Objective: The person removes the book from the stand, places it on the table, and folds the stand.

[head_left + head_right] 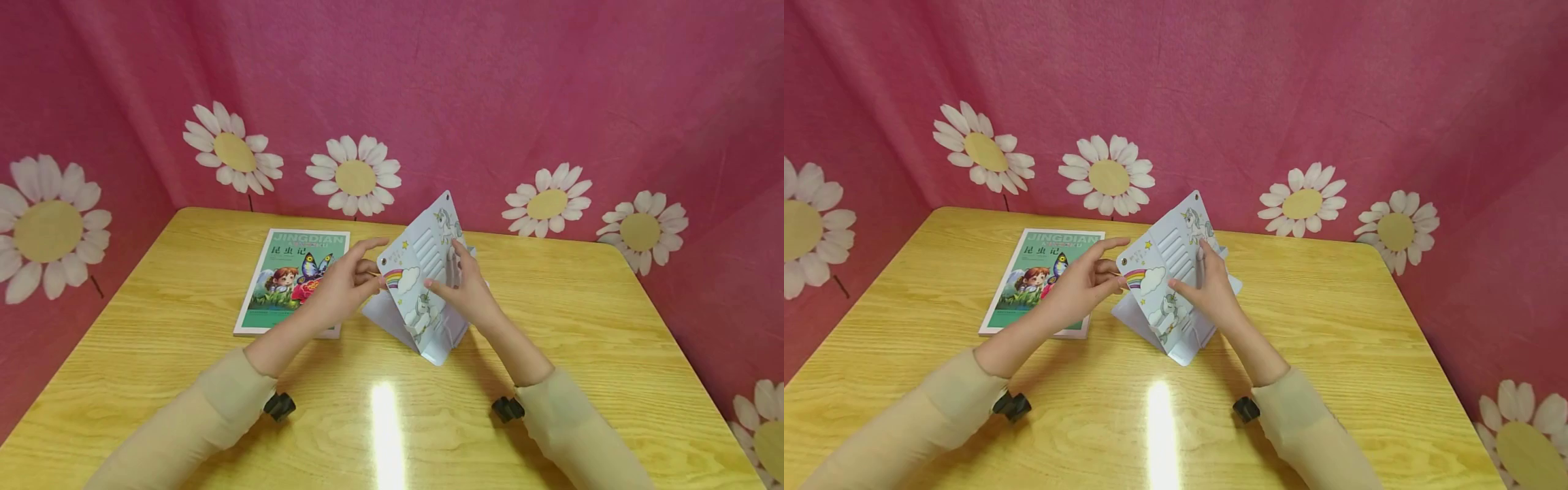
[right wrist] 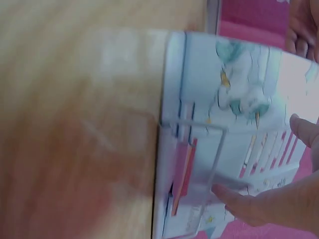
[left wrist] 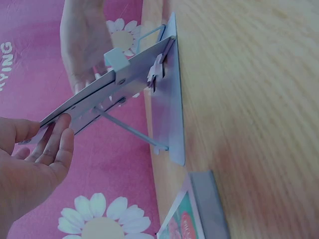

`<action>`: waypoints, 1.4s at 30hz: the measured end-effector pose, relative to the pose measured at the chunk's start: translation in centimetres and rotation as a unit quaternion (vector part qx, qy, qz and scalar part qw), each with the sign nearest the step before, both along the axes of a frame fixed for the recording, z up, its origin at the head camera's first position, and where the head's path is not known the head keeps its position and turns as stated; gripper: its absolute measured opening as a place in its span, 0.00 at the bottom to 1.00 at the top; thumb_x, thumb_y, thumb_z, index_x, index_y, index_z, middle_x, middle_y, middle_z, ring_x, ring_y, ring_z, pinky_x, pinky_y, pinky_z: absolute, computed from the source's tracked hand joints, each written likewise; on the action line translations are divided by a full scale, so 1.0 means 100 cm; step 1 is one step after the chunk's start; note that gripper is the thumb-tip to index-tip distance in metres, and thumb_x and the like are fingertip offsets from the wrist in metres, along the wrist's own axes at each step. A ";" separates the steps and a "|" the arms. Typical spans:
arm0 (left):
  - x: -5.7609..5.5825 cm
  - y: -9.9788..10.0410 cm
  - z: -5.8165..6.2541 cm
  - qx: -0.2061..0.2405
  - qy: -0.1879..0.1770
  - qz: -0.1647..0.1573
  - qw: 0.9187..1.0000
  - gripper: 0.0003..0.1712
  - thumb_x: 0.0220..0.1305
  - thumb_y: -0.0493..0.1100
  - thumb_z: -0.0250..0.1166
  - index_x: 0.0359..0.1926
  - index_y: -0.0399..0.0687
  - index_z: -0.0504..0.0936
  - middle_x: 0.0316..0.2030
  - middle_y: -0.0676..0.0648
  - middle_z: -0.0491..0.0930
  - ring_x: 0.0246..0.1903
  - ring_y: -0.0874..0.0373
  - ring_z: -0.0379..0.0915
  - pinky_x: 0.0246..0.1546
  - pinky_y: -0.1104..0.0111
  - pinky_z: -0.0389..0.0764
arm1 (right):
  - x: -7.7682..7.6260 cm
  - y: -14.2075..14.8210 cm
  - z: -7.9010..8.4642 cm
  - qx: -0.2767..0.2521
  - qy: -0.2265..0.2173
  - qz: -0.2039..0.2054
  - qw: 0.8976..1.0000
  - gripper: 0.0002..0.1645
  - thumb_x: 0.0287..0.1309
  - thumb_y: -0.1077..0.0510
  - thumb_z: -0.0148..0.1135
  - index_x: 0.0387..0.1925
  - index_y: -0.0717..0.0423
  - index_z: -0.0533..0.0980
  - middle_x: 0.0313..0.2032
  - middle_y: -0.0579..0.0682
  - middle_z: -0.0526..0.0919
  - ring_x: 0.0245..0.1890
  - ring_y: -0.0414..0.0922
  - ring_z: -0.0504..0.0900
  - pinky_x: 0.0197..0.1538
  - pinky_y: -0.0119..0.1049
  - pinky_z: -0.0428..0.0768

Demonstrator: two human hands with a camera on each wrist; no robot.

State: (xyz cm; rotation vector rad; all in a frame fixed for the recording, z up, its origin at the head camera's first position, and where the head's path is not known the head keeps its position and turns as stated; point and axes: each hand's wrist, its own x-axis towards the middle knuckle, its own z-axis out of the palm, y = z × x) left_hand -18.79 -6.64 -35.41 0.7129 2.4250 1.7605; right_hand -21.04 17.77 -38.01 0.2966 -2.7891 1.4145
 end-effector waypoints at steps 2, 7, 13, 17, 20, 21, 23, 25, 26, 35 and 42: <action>-0.001 -0.001 0.002 0.000 0.001 -0.001 1.000 0.32 0.64 0.33 0.59 0.67 0.54 0.63 0.40 0.41 0.80 0.40 0.53 0.80 0.41 0.66 0.82 | 0.005 -0.002 -0.001 0.001 -0.013 0.004 1.000 0.58 0.54 0.53 0.68 0.73 0.57 0.40 0.71 0.64 0.45 0.70 0.61 0.49 0.66 0.57 0.60; -0.005 -0.002 0.004 0.010 -0.001 -0.012 1.000 0.29 0.65 0.33 0.58 0.66 0.51 0.66 0.50 0.41 0.77 0.46 0.51 0.78 0.43 0.65 0.82 | 0.012 -0.005 -0.005 -0.002 -0.018 0.010 1.000 0.59 0.54 0.52 0.68 0.73 0.59 0.39 0.72 0.64 0.43 0.71 0.59 0.46 0.68 0.56 0.57; -0.006 -0.002 0.004 0.016 -0.013 -0.017 1.000 0.28 0.65 0.32 0.57 0.65 0.49 0.67 0.54 0.40 0.76 0.48 0.50 0.78 0.48 0.56 0.80 | 0.012 -0.010 -0.010 0.012 -0.010 0.027 1.000 0.61 0.52 0.53 0.70 0.72 0.63 0.39 0.72 0.63 0.43 0.72 0.57 0.43 0.71 0.54 0.49; -0.005 -0.002 0.004 0.025 -0.026 -0.017 0.999 0.28 0.65 0.32 0.57 0.65 0.48 0.66 0.54 0.40 0.76 0.48 0.49 0.78 0.49 0.52 0.78 | 0.012 -0.013 -0.011 0.032 -0.008 0.024 0.999 0.61 0.51 0.52 0.70 0.72 0.63 0.40 0.72 0.64 0.42 0.72 0.58 0.42 0.71 0.55 0.48; -0.004 -0.002 0.004 0.022 -0.025 -0.016 0.999 0.28 0.65 0.32 0.57 0.65 0.48 0.67 0.54 0.40 0.76 0.48 0.49 0.78 0.48 0.55 0.79 | 0.013 -0.014 -0.011 0.042 -0.016 0.022 0.999 0.62 0.50 0.51 0.71 0.73 0.61 0.40 0.72 0.64 0.41 0.72 0.59 0.41 0.70 0.57 0.48; -0.004 -0.002 0.004 0.020 -0.023 -0.016 0.999 0.28 0.65 0.32 0.57 0.65 0.48 0.67 0.54 0.40 0.76 0.48 0.49 0.78 0.48 0.57 0.80 | 0.013 -0.015 -0.010 0.044 -0.019 0.020 0.999 0.62 0.50 0.51 0.71 0.73 0.61 0.40 0.72 0.64 0.40 0.72 0.59 0.41 0.70 0.57 0.48; -0.005 -0.002 0.004 0.017 -0.019 -0.015 1.000 0.28 0.65 0.32 0.58 0.65 0.48 0.67 0.53 0.40 0.77 0.48 0.50 0.79 0.46 0.61 0.81 | 0.014 -0.015 -0.010 0.049 -0.026 0.015 0.998 0.62 0.50 0.49 0.71 0.73 0.60 0.40 0.72 0.64 0.40 0.72 0.59 0.39 0.70 0.58 0.48; -0.005 -0.002 0.003 0.016 -0.016 -0.015 1.000 0.28 0.65 0.32 0.58 0.65 0.48 0.67 0.53 0.40 0.77 0.47 0.50 0.79 0.45 0.64 0.81 | 0.014 -0.016 -0.009 0.053 -0.032 0.011 0.998 0.62 0.50 0.49 0.71 0.73 0.60 0.40 0.72 0.65 0.39 0.72 0.60 0.39 0.70 0.58 0.48; -0.005 -0.001 0.003 0.016 -0.015 -0.014 1.000 0.28 0.65 0.32 0.58 0.65 0.48 0.67 0.52 0.40 0.78 0.47 0.50 0.79 0.45 0.64 0.82 | 0.014 -0.016 -0.009 0.055 -0.033 0.010 0.998 0.62 0.50 0.49 0.71 0.73 0.60 0.40 0.72 0.65 0.39 0.72 0.60 0.39 0.70 0.59 0.48; -0.005 0.000 0.003 0.011 -0.009 -0.009 1.000 0.27 0.65 0.32 0.58 0.64 0.48 0.68 0.51 0.40 0.78 0.46 0.51 0.80 0.44 0.65 0.82 | 0.013 -0.016 -0.009 0.076 -0.031 0.003 0.997 0.62 0.49 0.48 0.71 0.73 0.60 0.41 0.71 0.66 0.41 0.71 0.61 0.43 0.69 0.58 0.50; -0.004 0.000 0.003 0.020 -0.009 -0.011 1.000 0.28 0.64 0.31 0.58 0.64 0.47 0.67 0.51 0.39 0.78 0.46 0.50 0.79 0.44 0.65 0.82 | 0.009 -0.013 -0.010 0.076 -0.026 0.012 0.997 0.62 0.48 0.47 0.72 0.73 0.59 0.42 0.71 0.65 0.43 0.71 0.61 0.46 0.69 0.58 0.52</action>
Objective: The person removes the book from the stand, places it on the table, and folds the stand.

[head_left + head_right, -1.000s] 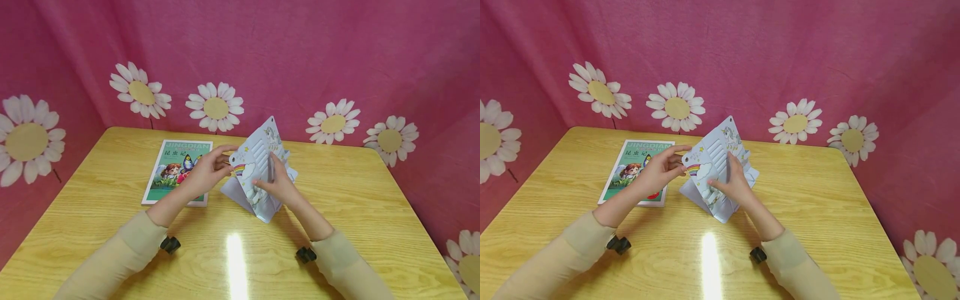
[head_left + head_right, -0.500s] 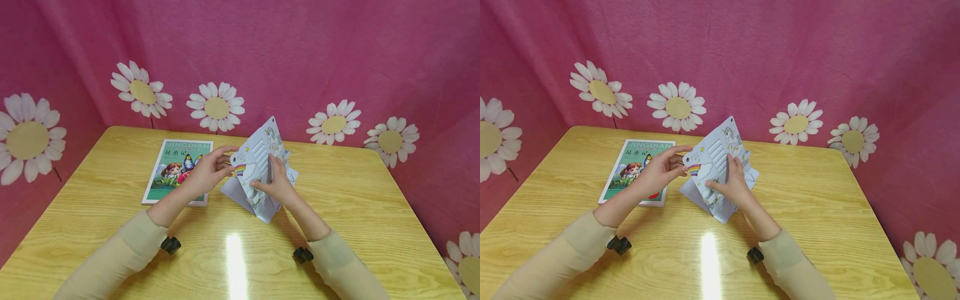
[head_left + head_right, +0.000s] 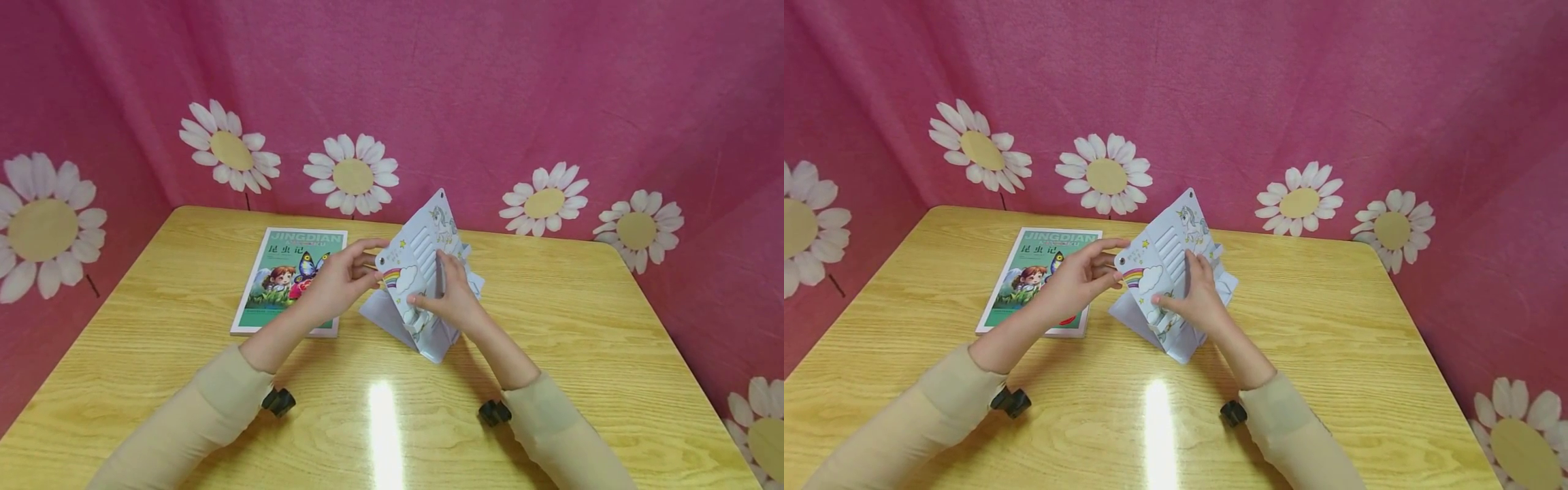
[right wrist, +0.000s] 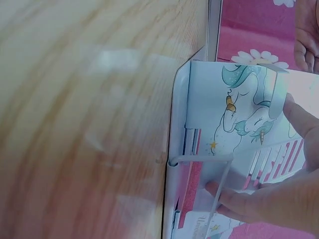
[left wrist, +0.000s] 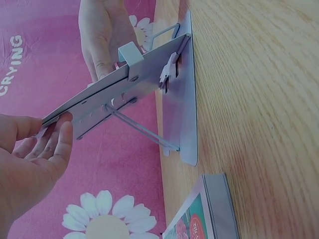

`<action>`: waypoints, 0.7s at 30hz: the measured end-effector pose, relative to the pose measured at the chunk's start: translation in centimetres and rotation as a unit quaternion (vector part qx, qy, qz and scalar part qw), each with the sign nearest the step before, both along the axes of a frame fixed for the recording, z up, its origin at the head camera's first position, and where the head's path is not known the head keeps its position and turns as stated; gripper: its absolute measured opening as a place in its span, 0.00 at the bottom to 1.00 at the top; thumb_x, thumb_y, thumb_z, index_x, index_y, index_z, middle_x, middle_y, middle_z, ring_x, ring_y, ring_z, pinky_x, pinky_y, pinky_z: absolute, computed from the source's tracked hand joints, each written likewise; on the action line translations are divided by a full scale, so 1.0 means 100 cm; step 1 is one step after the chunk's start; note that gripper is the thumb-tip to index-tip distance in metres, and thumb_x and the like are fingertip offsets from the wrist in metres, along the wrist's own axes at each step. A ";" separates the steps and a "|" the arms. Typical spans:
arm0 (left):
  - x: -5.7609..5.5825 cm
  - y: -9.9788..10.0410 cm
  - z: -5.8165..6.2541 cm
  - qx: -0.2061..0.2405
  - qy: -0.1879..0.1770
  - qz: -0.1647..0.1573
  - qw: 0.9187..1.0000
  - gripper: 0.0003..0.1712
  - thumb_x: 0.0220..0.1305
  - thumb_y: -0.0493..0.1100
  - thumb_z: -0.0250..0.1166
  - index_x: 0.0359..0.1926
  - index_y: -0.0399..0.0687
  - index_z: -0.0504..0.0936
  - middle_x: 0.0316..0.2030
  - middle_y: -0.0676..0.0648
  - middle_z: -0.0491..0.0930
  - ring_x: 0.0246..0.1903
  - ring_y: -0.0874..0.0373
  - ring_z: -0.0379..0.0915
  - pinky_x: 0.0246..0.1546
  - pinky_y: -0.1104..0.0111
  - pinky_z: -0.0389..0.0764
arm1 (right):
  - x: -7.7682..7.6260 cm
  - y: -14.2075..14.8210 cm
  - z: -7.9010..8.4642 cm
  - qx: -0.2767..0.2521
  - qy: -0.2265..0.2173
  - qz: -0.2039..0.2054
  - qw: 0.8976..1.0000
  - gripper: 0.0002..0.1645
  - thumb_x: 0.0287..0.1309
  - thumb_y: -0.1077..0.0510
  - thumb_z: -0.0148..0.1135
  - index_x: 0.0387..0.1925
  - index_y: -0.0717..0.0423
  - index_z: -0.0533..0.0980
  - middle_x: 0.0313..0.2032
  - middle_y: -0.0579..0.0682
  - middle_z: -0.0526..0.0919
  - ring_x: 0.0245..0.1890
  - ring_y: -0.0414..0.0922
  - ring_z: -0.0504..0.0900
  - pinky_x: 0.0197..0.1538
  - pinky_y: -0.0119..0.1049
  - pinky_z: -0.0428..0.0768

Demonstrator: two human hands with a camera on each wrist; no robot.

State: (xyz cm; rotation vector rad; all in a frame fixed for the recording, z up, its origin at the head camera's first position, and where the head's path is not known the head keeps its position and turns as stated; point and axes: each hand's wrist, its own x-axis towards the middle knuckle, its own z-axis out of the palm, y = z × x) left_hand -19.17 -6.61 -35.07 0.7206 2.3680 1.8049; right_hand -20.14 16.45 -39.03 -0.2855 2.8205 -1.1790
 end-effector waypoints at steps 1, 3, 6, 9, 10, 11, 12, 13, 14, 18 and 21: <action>0.000 0.000 0.000 0.001 0.000 0.000 1.000 0.28 0.64 0.31 0.58 0.64 0.47 0.67 0.51 0.39 0.78 0.46 0.50 0.79 0.44 0.66 0.82 | -0.001 0.000 0.000 0.000 -0.001 0.002 1.000 0.62 0.48 0.46 0.72 0.73 0.58 0.42 0.71 0.65 0.43 0.71 0.61 0.47 0.69 0.58 0.53; 0.001 0.000 0.000 0.001 0.001 0.002 1.000 0.28 0.64 0.31 0.58 0.64 0.46 0.67 0.51 0.39 0.78 0.46 0.50 0.80 0.44 0.66 0.82 | -0.002 0.001 0.000 -0.003 -0.003 0.006 1.000 0.62 0.49 0.47 0.72 0.73 0.58 0.42 0.71 0.65 0.42 0.70 0.61 0.47 0.68 0.58 0.53; 0.001 0.001 -0.001 0.001 0.001 0.007 1.000 0.27 0.64 0.31 0.59 0.64 0.46 0.68 0.51 0.39 0.78 0.46 0.50 0.80 0.44 0.66 0.82 | -0.003 0.002 0.000 -0.008 -0.001 0.013 1.000 0.62 0.48 0.47 0.72 0.73 0.59 0.43 0.71 0.64 0.43 0.70 0.61 0.47 0.68 0.58 0.54; 0.003 0.001 -0.001 0.002 0.002 0.013 1.000 0.27 0.63 0.31 0.59 0.64 0.46 0.68 0.51 0.39 0.79 0.46 0.50 0.80 0.43 0.67 0.82 | -0.004 0.003 -0.001 -0.013 0.003 0.022 1.000 0.62 0.48 0.48 0.72 0.73 0.59 0.43 0.71 0.65 0.42 0.71 0.61 0.46 0.68 0.57 0.57; 0.003 0.002 -0.001 0.003 0.002 0.014 1.000 0.27 0.63 0.31 0.59 0.64 0.46 0.68 0.50 0.39 0.79 0.46 0.50 0.80 0.43 0.67 0.82 | -0.005 0.004 -0.001 -0.015 0.004 0.024 1.000 0.62 0.48 0.48 0.72 0.73 0.59 0.43 0.71 0.65 0.42 0.71 0.61 0.46 0.67 0.56 0.59; 0.004 0.002 -0.001 0.004 0.002 0.015 1.000 0.27 0.63 0.31 0.59 0.64 0.46 0.68 0.50 0.39 0.79 0.45 0.50 0.80 0.43 0.67 0.82 | -0.005 0.004 -0.001 -0.018 0.004 0.028 0.999 0.62 0.48 0.49 0.72 0.73 0.60 0.43 0.71 0.65 0.42 0.70 0.61 0.46 0.66 0.56 0.61; 0.004 0.002 -0.002 0.005 0.001 0.016 1.000 0.27 0.63 0.31 0.59 0.64 0.46 0.68 0.50 0.39 0.79 0.45 0.50 0.80 0.43 0.67 0.82 | -0.006 0.005 -0.001 -0.023 0.002 0.030 0.999 0.62 0.48 0.49 0.72 0.73 0.59 0.43 0.71 0.65 0.42 0.70 0.62 0.47 0.65 0.55 0.63; 0.004 0.003 -0.002 0.007 0.001 0.018 1.000 0.27 0.63 0.31 0.59 0.64 0.46 0.68 0.50 0.39 0.79 0.45 0.50 0.80 0.42 0.68 0.82 | -0.007 0.005 -0.001 -0.026 -0.001 0.033 0.999 0.62 0.48 0.49 0.72 0.73 0.59 0.43 0.71 0.65 0.41 0.70 0.62 0.47 0.64 0.54 0.65; 0.004 0.003 -0.002 0.008 0.002 0.018 1.000 0.27 0.63 0.31 0.59 0.64 0.46 0.68 0.49 0.39 0.79 0.45 0.50 0.80 0.42 0.68 0.82 | -0.007 0.005 -0.001 -0.031 -0.005 0.035 0.999 0.62 0.48 0.50 0.72 0.73 0.59 0.43 0.72 0.64 0.41 0.70 0.61 0.48 0.63 0.54 0.67; 0.005 0.004 -0.003 0.017 0.006 0.022 1.000 0.27 0.63 0.31 0.60 0.63 0.45 0.68 0.49 0.38 0.79 0.44 0.49 0.80 0.41 0.69 0.82 | -0.010 0.007 -0.001 -0.047 -0.018 0.044 0.998 0.62 0.48 0.50 0.73 0.73 0.57 0.42 0.72 0.63 0.39 0.69 0.61 0.51 0.61 0.52 0.70; 0.007 0.005 -0.004 0.025 0.009 0.026 0.999 0.28 0.62 0.30 0.60 0.63 0.44 0.68 0.49 0.38 0.79 0.43 0.48 0.80 0.40 0.69 0.82 | -0.011 0.007 0.000 -0.053 -0.023 0.049 0.997 0.62 0.47 0.49 0.73 0.73 0.55 0.43 0.72 0.62 0.40 0.68 0.60 0.52 0.61 0.52 0.70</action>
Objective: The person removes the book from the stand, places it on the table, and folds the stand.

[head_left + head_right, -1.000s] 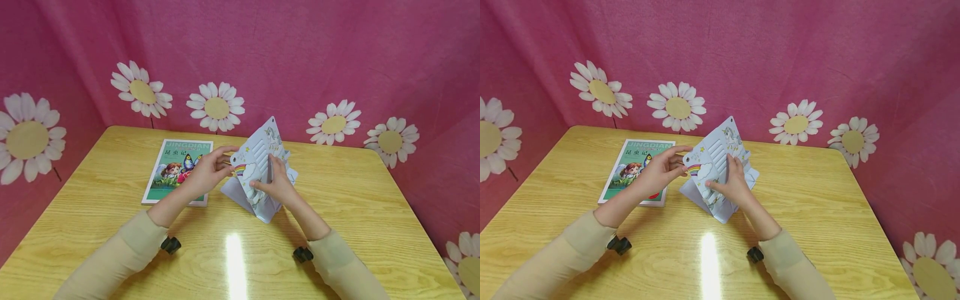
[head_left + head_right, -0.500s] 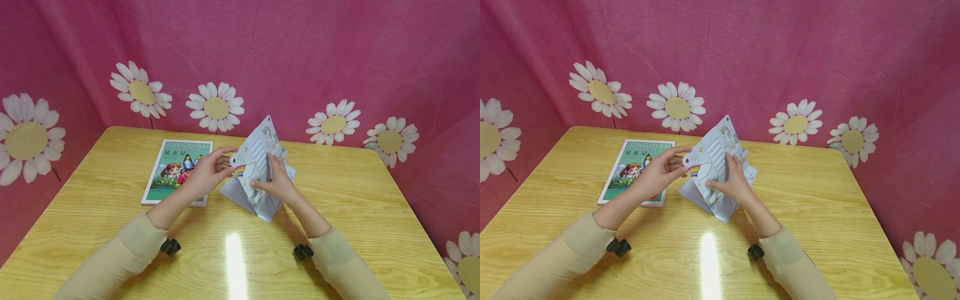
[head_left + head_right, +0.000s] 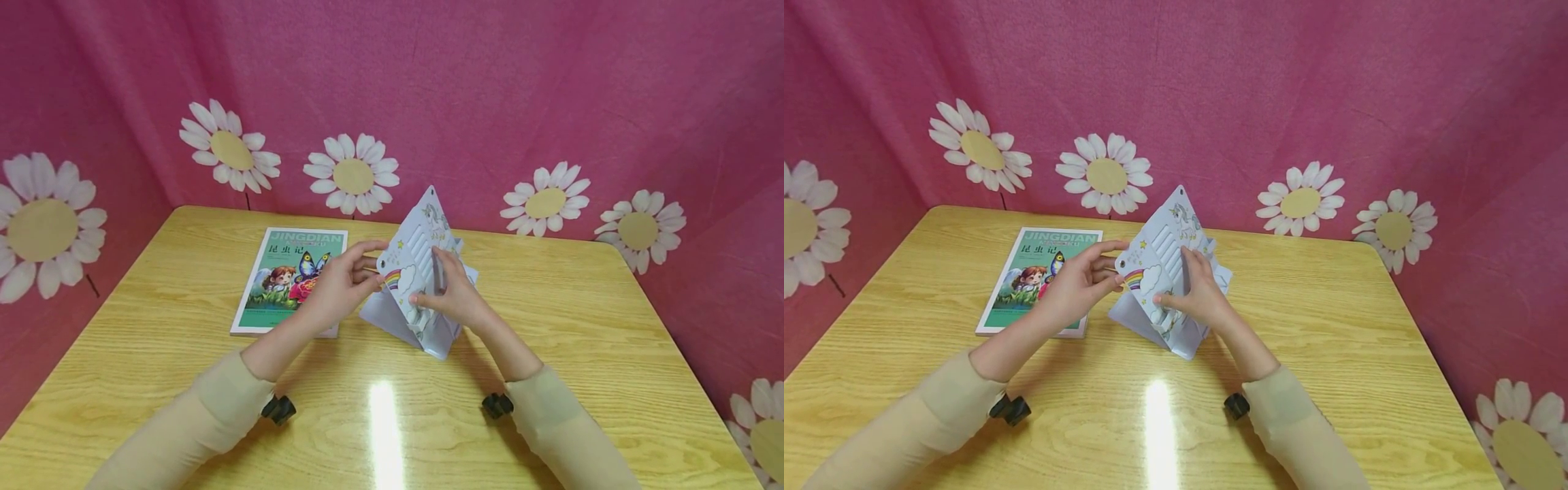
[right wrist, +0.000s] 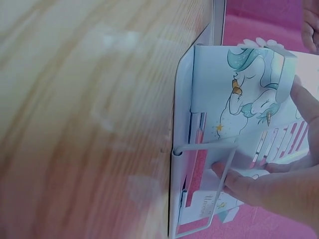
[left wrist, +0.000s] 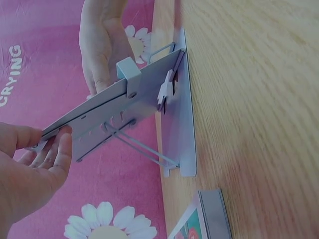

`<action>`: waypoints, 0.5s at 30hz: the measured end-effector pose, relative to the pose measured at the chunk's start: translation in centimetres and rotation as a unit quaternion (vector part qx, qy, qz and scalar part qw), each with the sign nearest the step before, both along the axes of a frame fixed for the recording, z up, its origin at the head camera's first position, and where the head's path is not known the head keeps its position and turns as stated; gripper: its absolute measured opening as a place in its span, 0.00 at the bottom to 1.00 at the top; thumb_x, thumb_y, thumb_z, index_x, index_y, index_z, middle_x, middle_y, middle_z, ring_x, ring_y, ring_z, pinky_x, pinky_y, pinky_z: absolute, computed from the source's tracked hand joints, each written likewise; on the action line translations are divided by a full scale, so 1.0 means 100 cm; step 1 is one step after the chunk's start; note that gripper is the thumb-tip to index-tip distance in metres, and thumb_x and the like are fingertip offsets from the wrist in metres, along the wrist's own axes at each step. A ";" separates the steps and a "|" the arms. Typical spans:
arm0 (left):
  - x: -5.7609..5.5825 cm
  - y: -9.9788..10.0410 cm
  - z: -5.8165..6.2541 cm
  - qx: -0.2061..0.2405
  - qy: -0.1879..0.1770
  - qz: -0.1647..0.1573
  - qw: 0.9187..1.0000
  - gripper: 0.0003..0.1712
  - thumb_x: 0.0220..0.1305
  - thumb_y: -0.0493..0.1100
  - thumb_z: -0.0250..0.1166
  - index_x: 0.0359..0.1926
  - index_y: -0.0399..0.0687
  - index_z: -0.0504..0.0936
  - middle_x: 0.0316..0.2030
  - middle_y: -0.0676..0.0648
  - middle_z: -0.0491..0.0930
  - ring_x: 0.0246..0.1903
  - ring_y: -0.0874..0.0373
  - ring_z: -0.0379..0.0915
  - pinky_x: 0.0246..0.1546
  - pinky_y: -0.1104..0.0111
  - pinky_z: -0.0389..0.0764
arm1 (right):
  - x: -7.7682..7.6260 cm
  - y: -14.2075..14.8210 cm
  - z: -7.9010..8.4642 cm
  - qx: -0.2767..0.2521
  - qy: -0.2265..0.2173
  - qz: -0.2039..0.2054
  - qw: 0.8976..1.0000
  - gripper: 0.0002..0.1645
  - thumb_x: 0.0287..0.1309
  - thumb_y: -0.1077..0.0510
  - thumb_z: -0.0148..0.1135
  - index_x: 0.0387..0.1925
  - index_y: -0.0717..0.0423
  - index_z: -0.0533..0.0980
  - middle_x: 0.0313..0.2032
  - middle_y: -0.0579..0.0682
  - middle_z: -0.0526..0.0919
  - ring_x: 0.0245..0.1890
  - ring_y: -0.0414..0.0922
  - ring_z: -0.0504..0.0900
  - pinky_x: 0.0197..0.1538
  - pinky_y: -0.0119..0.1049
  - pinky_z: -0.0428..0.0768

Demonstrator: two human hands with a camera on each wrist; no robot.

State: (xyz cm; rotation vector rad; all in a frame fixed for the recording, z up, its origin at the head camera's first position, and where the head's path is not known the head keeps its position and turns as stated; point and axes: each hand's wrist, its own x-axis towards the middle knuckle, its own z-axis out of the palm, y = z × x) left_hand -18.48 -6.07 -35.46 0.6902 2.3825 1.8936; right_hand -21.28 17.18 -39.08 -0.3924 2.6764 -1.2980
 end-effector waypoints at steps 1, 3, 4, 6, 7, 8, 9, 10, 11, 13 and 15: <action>0.001 0.000 0.000 0.002 0.001 0.002 1.000 0.27 0.62 0.30 0.60 0.63 0.44 0.69 0.49 0.37 0.80 0.43 0.48 0.81 0.40 0.68 0.82 | 0.000 0.000 0.000 -0.001 0.000 0.004 1.000 0.62 0.47 0.49 0.73 0.73 0.55 0.43 0.72 0.62 0.40 0.68 0.60 0.52 0.61 0.52 0.70; 0.002 0.001 -0.001 0.003 0.002 0.006 1.000 0.27 0.62 0.30 0.60 0.63 0.44 0.69 0.48 0.37 0.80 0.43 0.48 0.81 0.39 0.68 0.82 | -0.001 0.001 0.000 -0.004 -0.001 0.010 1.000 0.62 0.47 0.49 0.73 0.73 0.55 0.43 0.72 0.62 0.40 0.69 0.60 0.52 0.61 0.52 0.70; 0.003 0.001 -0.001 0.004 0.002 0.009 1.000 0.27 0.62 0.30 0.60 0.63 0.44 0.69 0.48 0.37 0.80 0.42 0.48 0.81 0.39 0.68 0.83 | -0.001 0.001 0.000 -0.005 -0.002 0.011 1.000 0.62 0.47 0.49 0.73 0.73 0.54 0.43 0.72 0.62 0.40 0.69 0.59 0.52 0.61 0.52 0.70; 0.004 0.002 -0.002 0.003 0.004 0.013 1.000 0.27 0.63 0.31 0.60 0.62 0.45 0.69 0.48 0.38 0.81 0.42 0.49 0.81 0.39 0.68 0.83 | -0.002 0.001 -0.001 -0.007 -0.002 0.018 1.000 0.62 0.47 0.49 0.73 0.73 0.54 0.43 0.72 0.61 0.40 0.69 0.59 0.51 0.61 0.52 0.70; 0.004 0.002 -0.002 0.003 0.004 0.015 1.000 0.27 0.63 0.31 0.60 0.62 0.45 0.69 0.48 0.38 0.81 0.42 0.49 0.81 0.39 0.68 0.82 | -0.003 0.002 -0.001 -0.007 -0.001 0.021 1.000 0.62 0.47 0.49 0.73 0.73 0.53 0.43 0.72 0.61 0.40 0.69 0.59 0.51 0.61 0.52 0.70; 0.005 0.002 -0.002 0.005 0.005 0.015 1.000 0.27 0.62 0.30 0.60 0.62 0.45 0.69 0.48 0.38 0.81 0.42 0.49 0.81 0.39 0.68 0.83 | -0.004 0.002 -0.001 -0.008 -0.002 0.023 1.000 0.62 0.47 0.50 0.73 0.73 0.53 0.43 0.72 0.61 0.40 0.69 0.59 0.51 0.61 0.52 0.70; 0.005 0.002 -0.001 0.005 0.006 0.016 1.000 0.27 0.62 0.30 0.60 0.62 0.44 0.69 0.48 0.38 0.81 0.42 0.49 0.81 0.39 0.68 0.83 | -0.004 0.002 -0.001 -0.009 0.000 0.027 1.000 0.62 0.47 0.50 0.73 0.73 0.53 0.43 0.72 0.61 0.40 0.69 0.58 0.51 0.61 0.52 0.71; 0.006 0.002 -0.001 0.006 0.006 0.017 1.000 0.27 0.62 0.30 0.60 0.62 0.44 0.69 0.48 0.38 0.81 0.42 0.49 0.81 0.39 0.68 0.83 | -0.005 0.002 -0.002 -0.009 0.000 0.029 1.000 0.62 0.47 0.51 0.73 0.73 0.53 0.43 0.72 0.60 0.41 0.69 0.58 0.51 0.61 0.52 0.71; 0.006 0.003 -0.001 0.007 0.007 0.018 1.000 0.27 0.62 0.30 0.60 0.62 0.44 0.70 0.47 0.38 0.81 0.42 0.49 0.81 0.39 0.68 0.83 | -0.006 0.002 -0.002 -0.010 0.002 0.033 0.999 0.62 0.47 0.51 0.73 0.73 0.53 0.43 0.72 0.60 0.41 0.69 0.58 0.51 0.61 0.52 0.71; 0.007 0.004 -0.001 0.008 0.008 0.021 1.000 0.27 0.62 0.30 0.60 0.62 0.44 0.70 0.47 0.37 0.81 0.42 0.48 0.81 0.39 0.69 0.82 | -0.007 0.003 -0.002 -0.011 0.004 0.041 0.999 0.62 0.47 0.51 0.73 0.73 0.54 0.43 0.72 0.60 0.41 0.69 0.58 0.51 0.61 0.52 0.70; 0.009 0.004 -0.001 0.009 0.008 0.025 1.000 0.27 0.61 0.30 0.61 0.62 0.44 0.70 0.47 0.37 0.81 0.42 0.48 0.81 0.39 0.70 0.82 | -0.009 0.003 -0.002 -0.015 0.002 0.046 0.999 0.62 0.47 0.52 0.73 0.73 0.54 0.43 0.72 0.60 0.41 0.70 0.58 0.50 0.61 0.52 0.70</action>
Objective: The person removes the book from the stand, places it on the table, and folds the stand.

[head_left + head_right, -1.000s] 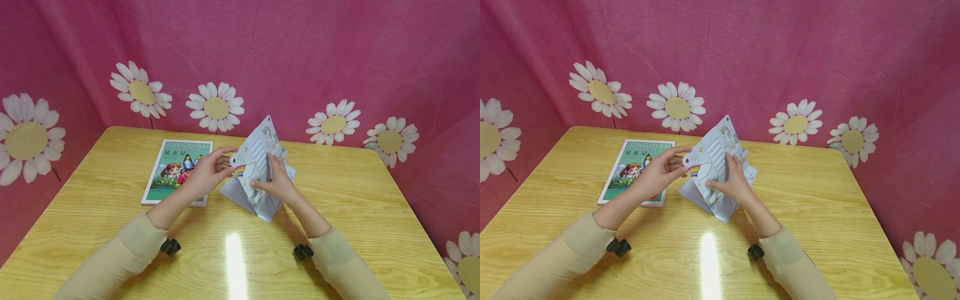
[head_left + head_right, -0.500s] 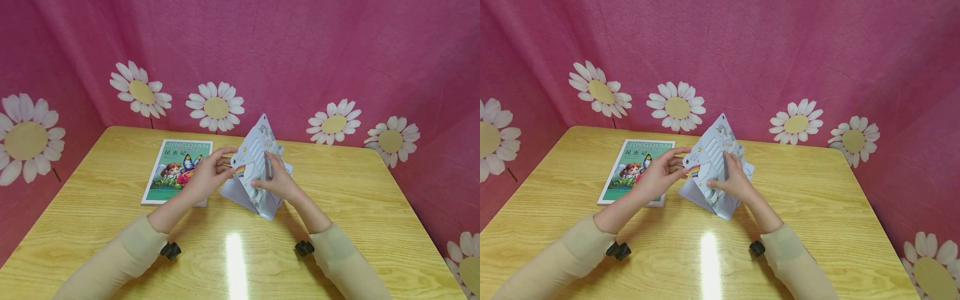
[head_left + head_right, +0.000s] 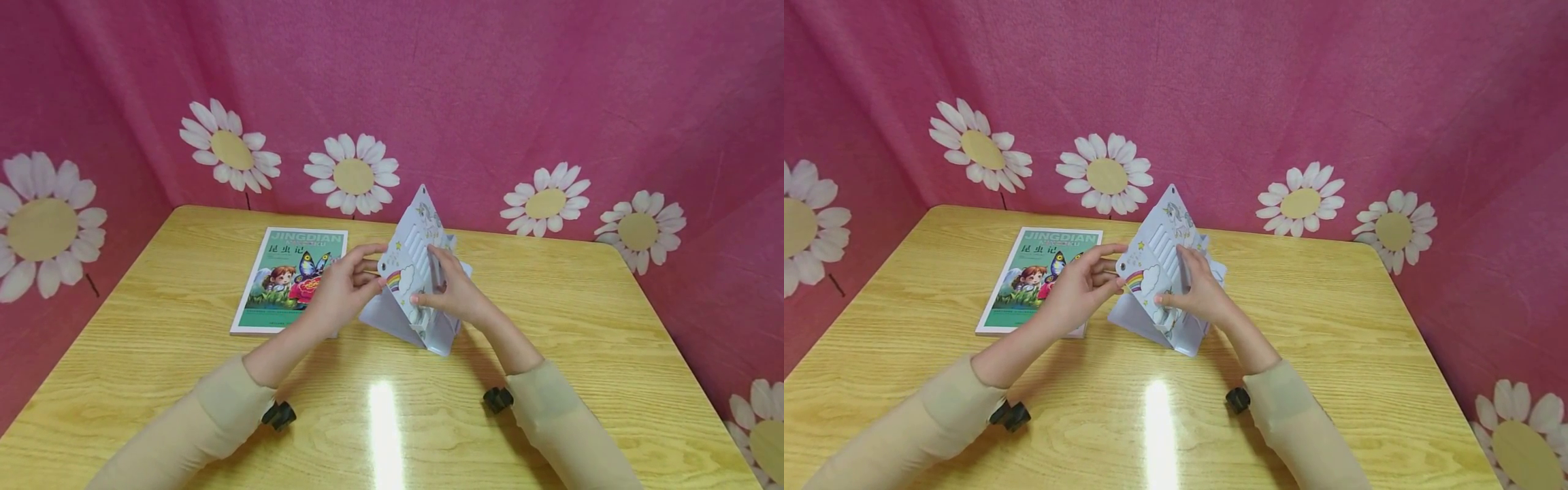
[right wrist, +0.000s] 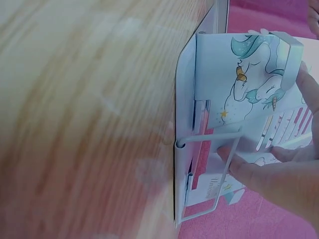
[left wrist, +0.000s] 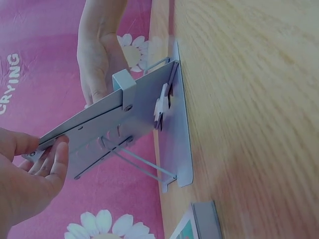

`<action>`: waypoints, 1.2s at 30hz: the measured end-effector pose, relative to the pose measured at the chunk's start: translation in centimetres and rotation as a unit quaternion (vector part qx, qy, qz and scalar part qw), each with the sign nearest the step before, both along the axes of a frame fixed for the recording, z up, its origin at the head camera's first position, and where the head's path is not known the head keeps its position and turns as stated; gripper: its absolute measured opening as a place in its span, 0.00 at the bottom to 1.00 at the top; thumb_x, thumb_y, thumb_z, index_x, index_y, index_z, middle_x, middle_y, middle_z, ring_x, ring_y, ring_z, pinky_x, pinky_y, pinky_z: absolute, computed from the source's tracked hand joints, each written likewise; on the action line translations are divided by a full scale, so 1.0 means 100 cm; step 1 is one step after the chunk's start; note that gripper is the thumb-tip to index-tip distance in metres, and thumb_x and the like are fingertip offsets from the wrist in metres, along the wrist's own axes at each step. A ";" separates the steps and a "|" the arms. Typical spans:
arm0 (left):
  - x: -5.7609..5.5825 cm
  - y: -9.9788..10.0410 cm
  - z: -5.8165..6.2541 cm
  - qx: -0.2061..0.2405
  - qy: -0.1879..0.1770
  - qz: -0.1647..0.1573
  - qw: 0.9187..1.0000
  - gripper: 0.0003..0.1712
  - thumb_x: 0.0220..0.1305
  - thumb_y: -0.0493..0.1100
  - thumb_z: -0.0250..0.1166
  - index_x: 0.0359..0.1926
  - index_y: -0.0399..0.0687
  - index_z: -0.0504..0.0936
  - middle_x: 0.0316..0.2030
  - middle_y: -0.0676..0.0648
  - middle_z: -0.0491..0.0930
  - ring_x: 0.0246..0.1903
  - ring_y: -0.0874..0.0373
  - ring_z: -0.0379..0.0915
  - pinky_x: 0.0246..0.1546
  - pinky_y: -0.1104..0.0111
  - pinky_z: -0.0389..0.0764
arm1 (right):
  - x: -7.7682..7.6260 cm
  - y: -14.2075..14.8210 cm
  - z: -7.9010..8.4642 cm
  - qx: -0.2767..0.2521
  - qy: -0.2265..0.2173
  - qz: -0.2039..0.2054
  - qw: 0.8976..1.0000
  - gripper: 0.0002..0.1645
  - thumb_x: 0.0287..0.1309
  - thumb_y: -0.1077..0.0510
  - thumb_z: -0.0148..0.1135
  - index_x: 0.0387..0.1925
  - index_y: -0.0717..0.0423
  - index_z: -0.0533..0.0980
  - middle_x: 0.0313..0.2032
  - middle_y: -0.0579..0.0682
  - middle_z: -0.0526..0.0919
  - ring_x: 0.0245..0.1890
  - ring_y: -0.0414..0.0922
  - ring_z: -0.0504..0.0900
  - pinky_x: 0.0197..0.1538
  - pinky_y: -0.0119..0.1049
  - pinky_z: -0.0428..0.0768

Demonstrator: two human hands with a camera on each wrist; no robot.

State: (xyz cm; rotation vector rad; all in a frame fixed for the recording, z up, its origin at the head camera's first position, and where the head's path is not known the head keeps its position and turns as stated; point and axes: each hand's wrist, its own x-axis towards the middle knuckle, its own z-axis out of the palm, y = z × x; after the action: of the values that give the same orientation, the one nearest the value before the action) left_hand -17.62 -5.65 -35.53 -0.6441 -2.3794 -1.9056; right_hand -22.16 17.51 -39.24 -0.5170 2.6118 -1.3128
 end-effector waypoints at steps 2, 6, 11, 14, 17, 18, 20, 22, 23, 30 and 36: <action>0.001 0.001 -0.001 0.000 0.001 0.004 1.000 0.27 0.61 0.30 0.61 0.62 0.44 0.70 0.47 0.37 0.81 0.42 0.49 0.81 0.39 0.70 0.82 | -0.002 0.001 0.000 -0.004 -0.003 0.005 1.000 0.62 0.47 0.53 0.74 0.73 0.54 0.44 0.72 0.60 0.40 0.70 0.59 0.50 0.61 0.52 0.69; 0.003 0.002 -0.001 -0.007 0.008 0.016 1.000 0.27 0.61 0.30 0.62 0.61 0.44 0.70 0.46 0.38 0.81 0.42 0.50 0.81 0.40 0.71 0.82 | -0.005 0.002 -0.001 -0.016 -0.009 0.015 1.000 0.61 0.46 0.54 0.74 0.73 0.54 0.44 0.72 0.60 0.40 0.70 0.58 0.50 0.62 0.52 0.69; 0.007 0.003 -0.001 -0.014 0.013 0.026 0.999 0.27 0.61 0.32 0.62 0.61 0.46 0.70 0.46 0.40 0.82 0.43 0.52 0.81 0.41 0.70 0.82 | -0.007 0.004 -0.002 -0.028 -0.005 0.031 0.999 0.61 0.46 0.56 0.74 0.73 0.55 0.45 0.72 0.60 0.41 0.68 0.58 0.53 0.62 0.51 0.69; 0.009 0.003 -0.001 -0.014 0.017 0.027 0.999 0.27 0.60 0.32 0.63 0.61 0.45 0.70 0.46 0.40 0.82 0.43 0.52 0.81 0.42 0.69 0.82 | -0.009 0.005 -0.002 -0.031 -0.011 0.038 0.999 0.60 0.47 0.56 0.73 0.73 0.54 0.44 0.72 0.59 0.41 0.68 0.58 0.53 0.62 0.51 0.68; 0.010 0.004 -0.001 -0.012 0.020 0.026 0.999 0.26 0.60 0.32 0.63 0.60 0.44 0.71 0.46 0.40 0.82 0.43 0.52 0.81 0.41 0.69 0.82 | -0.010 0.006 -0.003 -0.038 -0.022 0.045 0.998 0.60 0.48 0.57 0.72 0.73 0.53 0.43 0.72 0.59 0.39 0.69 0.58 0.51 0.63 0.51 0.67; 0.010 0.003 0.000 -0.013 0.020 0.026 0.999 0.26 0.60 0.32 0.63 0.60 0.44 0.71 0.46 0.40 0.82 0.43 0.52 0.81 0.41 0.68 0.82 | -0.010 0.006 -0.003 -0.041 -0.025 0.046 0.998 0.60 0.48 0.57 0.72 0.74 0.53 0.43 0.72 0.59 0.39 0.70 0.58 0.50 0.63 0.51 0.67; 0.011 0.003 -0.001 -0.013 0.019 0.026 0.999 0.26 0.60 0.32 0.63 0.60 0.44 0.71 0.46 0.40 0.82 0.43 0.52 0.81 0.41 0.68 0.82 | -0.011 0.006 -0.003 -0.045 -0.030 0.050 0.997 0.61 0.48 0.58 0.72 0.74 0.53 0.43 0.72 0.59 0.38 0.70 0.57 0.48 0.64 0.51 0.67; 0.012 0.003 -0.001 -0.013 0.016 0.024 0.999 0.26 0.60 0.33 0.63 0.60 0.43 0.71 0.46 0.40 0.82 0.43 0.52 0.81 0.42 0.68 0.82 | -0.012 0.006 -0.003 -0.048 -0.033 0.054 0.997 0.61 0.47 0.58 0.73 0.73 0.53 0.43 0.72 0.59 0.38 0.71 0.57 0.48 0.64 0.51 0.67; 0.012 0.003 -0.001 -0.012 0.016 0.024 1.000 0.26 0.60 0.33 0.63 0.60 0.43 0.71 0.46 0.40 0.82 0.43 0.52 0.81 0.42 0.68 0.82 | -0.012 0.006 -0.002 -0.048 -0.034 0.056 0.997 0.61 0.47 0.59 0.73 0.73 0.53 0.43 0.72 0.58 0.38 0.71 0.57 0.48 0.64 0.50 0.67; 0.014 0.003 -0.001 0.004 0.019 0.018 1.000 0.25 0.59 0.31 0.63 0.58 0.40 0.71 0.46 0.38 0.81 0.43 0.50 0.81 0.41 0.69 0.82 | -0.014 0.007 -0.002 -0.051 -0.036 0.074 0.995 0.61 0.46 0.59 0.74 0.73 0.51 0.44 0.72 0.57 0.38 0.70 0.58 0.49 0.64 0.51 0.66; 0.016 0.005 -0.002 0.008 0.022 0.027 0.999 0.24 0.58 0.30 0.64 0.56 0.39 0.71 0.45 0.38 0.81 0.42 0.50 0.81 0.41 0.70 0.82 | -0.016 0.008 -0.001 -0.056 -0.035 0.095 0.993 0.63 0.44 0.55 0.75 0.73 0.52 0.44 0.72 0.56 0.40 0.70 0.59 0.48 0.64 0.52 0.66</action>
State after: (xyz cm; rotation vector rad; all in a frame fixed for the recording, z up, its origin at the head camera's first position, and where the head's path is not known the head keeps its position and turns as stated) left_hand -15.97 -5.16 -35.68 -0.6084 -2.3287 -1.8667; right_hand -23.77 18.32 -39.39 -0.7047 2.3749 -1.3928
